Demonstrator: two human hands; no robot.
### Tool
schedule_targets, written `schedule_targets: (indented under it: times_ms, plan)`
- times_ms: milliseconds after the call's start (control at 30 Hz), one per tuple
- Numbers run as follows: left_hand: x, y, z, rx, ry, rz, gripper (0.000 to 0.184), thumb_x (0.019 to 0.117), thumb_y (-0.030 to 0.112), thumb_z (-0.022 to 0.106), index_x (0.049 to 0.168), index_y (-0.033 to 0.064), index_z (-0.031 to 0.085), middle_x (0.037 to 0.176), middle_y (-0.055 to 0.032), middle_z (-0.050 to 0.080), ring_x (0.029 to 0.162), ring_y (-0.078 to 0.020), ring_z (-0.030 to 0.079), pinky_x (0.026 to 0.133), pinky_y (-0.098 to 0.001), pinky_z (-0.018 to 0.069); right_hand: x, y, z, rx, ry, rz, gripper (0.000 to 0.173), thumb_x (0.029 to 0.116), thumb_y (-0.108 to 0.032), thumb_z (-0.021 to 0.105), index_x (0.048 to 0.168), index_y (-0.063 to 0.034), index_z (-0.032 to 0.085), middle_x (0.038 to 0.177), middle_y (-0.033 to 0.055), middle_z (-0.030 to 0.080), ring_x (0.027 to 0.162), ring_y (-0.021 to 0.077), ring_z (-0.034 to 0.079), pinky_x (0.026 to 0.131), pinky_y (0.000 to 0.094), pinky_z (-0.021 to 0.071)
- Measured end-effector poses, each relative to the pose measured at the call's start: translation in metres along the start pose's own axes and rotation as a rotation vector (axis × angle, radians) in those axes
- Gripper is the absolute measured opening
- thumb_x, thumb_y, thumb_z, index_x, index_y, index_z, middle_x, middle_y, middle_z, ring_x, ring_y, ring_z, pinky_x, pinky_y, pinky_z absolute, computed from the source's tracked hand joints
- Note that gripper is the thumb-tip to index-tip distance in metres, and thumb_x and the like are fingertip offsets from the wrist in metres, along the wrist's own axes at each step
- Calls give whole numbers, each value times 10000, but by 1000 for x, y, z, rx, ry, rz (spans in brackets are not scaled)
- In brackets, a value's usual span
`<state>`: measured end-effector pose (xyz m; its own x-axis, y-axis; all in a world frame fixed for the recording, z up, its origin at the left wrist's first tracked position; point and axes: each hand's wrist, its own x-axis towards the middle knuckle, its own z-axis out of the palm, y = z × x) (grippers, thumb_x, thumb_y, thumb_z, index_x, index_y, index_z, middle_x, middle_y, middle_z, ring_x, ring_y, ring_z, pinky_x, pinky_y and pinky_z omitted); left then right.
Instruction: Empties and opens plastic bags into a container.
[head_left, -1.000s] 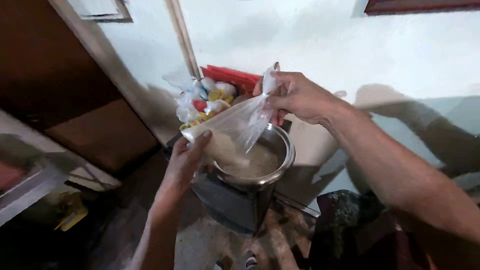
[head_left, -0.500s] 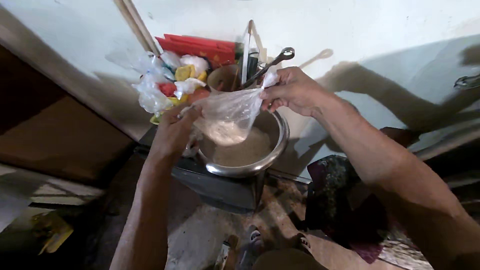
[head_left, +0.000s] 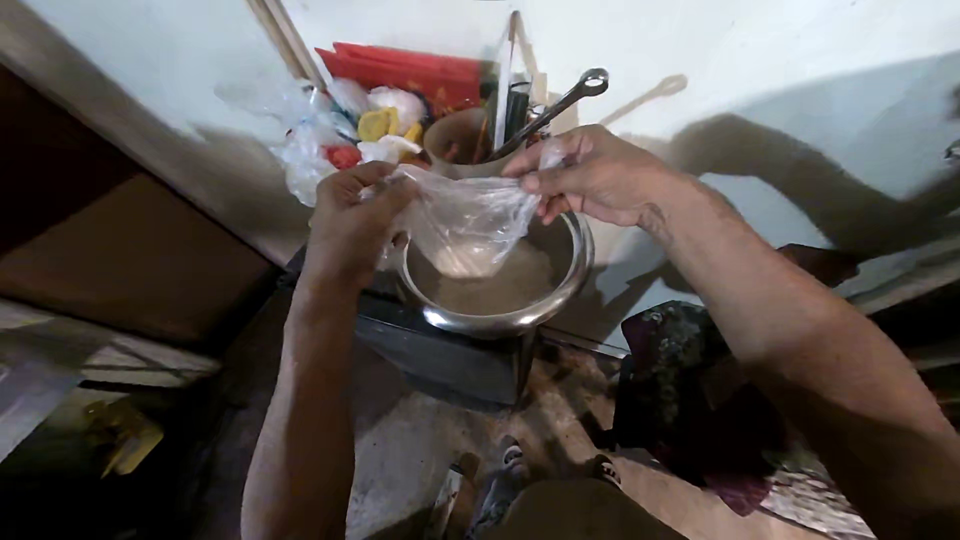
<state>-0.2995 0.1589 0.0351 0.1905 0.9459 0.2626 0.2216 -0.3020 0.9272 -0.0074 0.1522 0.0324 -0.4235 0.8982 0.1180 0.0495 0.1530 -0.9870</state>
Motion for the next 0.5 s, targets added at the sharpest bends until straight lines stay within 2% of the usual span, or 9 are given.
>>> schedule_targets:
  times_ms: [33,100,133,200,267,300,367,433,500]
  plan:
    - [1,0,0,-6,-16,19,77,988,98,638,1057,104,671,852,62,682,595,-20,602,501,-192,527,1,-1,0,-31,-12,34,265,998,-48,594,1251,-36,669,1078,45,698,761,92,655,676,259,586]
    - [3,-1,0,-13,-38,62,56,937,83,687,974,125,686,850,68,690,604,-21,608,505,-197,525,3,-2,3,-60,4,81,251,1006,-123,622,1246,-72,677,1047,16,708,736,60,637,637,221,555]
    - [4,-2,1,-16,-46,87,72,909,76,709,951,131,691,854,70,697,609,-21,617,508,-200,533,5,-2,6,-84,26,77,222,1013,-190,634,1204,-92,689,996,-5,713,723,43,636,612,202,539]
    - [8,-3,5,-11,-64,145,105,864,55,740,906,134,685,848,76,702,631,-19,630,542,-206,548,9,-4,15,-198,58,6,262,1002,-278,660,1200,-118,722,1026,-25,731,778,16,649,623,179,524]
    - [12,-4,9,36,-101,222,82,862,79,762,912,120,711,875,73,713,694,-12,643,610,-210,559,16,-7,23,-361,18,-122,307,978,-270,694,1242,-116,727,1146,-10,732,987,34,679,856,226,570]
    - [15,-2,12,76,-121,268,69,872,106,774,933,100,741,890,57,724,724,-12,654,647,-214,569,21,-6,25,-434,-4,-201,309,958,-263,727,1226,-110,740,1136,-3,743,1010,40,688,908,248,575]
    - [22,0,17,179,-163,383,97,886,169,766,944,90,768,928,38,739,824,0,671,771,-223,573,30,-6,29,-555,-27,-275,248,907,-274,788,1101,-119,779,980,-19,748,875,30,676,817,258,575]
    - [28,2,22,249,-172,476,129,897,227,764,934,104,777,934,32,738,873,7,667,823,-225,556,35,-8,31,-634,-31,-287,124,896,-233,785,906,-113,754,813,-34,689,727,19,608,683,247,517]
    - [31,3,21,271,-172,524,178,912,278,761,970,111,781,953,24,739,910,-5,668,855,-237,547,38,-9,27,-660,-37,-341,113,918,-188,745,854,-96,728,780,-38,665,702,5,585,663,228,495]
